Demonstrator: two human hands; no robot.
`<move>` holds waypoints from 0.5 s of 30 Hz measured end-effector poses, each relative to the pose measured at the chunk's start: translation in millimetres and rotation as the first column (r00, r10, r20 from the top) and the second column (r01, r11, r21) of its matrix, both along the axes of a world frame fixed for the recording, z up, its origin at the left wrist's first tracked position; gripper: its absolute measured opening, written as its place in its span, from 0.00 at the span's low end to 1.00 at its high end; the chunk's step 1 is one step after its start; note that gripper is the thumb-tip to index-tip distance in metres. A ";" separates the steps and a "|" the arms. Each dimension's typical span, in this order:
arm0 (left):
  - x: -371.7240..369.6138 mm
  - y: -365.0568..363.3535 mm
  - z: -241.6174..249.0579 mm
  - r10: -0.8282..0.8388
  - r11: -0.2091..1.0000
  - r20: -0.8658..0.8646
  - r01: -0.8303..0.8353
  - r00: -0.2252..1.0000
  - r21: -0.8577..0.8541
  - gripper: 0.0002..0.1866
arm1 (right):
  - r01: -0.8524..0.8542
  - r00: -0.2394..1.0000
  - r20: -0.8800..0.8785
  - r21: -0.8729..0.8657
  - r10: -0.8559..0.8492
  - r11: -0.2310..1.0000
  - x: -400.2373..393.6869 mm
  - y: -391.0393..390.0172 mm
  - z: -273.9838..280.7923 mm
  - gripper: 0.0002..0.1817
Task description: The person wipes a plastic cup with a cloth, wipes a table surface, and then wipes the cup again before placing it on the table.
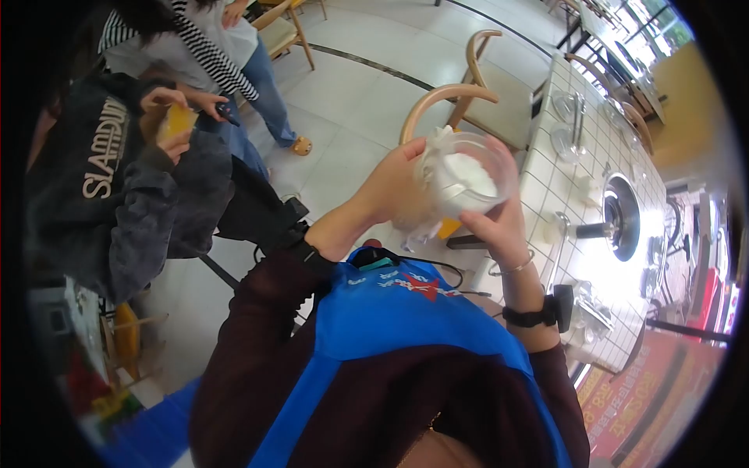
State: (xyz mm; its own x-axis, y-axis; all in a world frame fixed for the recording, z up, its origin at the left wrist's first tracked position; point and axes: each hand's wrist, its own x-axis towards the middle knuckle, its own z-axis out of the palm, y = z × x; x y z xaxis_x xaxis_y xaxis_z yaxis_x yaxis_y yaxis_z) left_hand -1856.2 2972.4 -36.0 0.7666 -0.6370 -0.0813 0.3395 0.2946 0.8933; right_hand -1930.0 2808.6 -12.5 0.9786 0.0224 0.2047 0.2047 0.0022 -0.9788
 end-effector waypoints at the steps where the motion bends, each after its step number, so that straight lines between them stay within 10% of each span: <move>1: -1.0 0.9 -4.4 0.001 0.997 -0.038 -0.004 0.999 -0.076 0.20 | 0.063 0.998 0.020 0.135 -0.067 0.989 -0.1 4.2 -0.5 0.50; 3: -5.5 2.7 -12.0 0.029 0.995 -0.059 -0.035 0.998 -0.098 0.21 | 0.090 0.996 0.010 0.150 -0.093 0.985 0.8 12.0 -0.3 0.48; 6: -14.6 -0.3 -12.9 -0.125 0.845 -0.300 -0.057 0.946 -0.532 0.22 | 0.192 0.965 0.237 -0.338 -0.114 0.921 2.1 18.7 -16.3 0.46; 12: -13.9 18.1 -30.0 -0.115 0.815 -0.384 -0.134 0.916 -0.564 0.23 | 0.089 0.984 0.177 -0.517 0.004 0.851 11.4 31.9 -10.8 0.51; 15: -15.0 28.5 -29.8 -0.057 0.810 -0.384 -0.182 0.922 -0.558 0.24 | -0.050 0.996 0.048 -0.329 0.069 0.943 15.0 43.7 3.5 0.56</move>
State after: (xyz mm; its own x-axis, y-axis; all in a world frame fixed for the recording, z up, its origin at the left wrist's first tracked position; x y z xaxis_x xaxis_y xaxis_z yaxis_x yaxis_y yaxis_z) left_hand -1871.2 3000.9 -65.8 0.7948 -0.6069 0.0011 0.5652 0.7409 0.3627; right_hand -1915.0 2852.3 -9.0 0.9601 0.1557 0.2323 0.2702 -0.3024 -0.9141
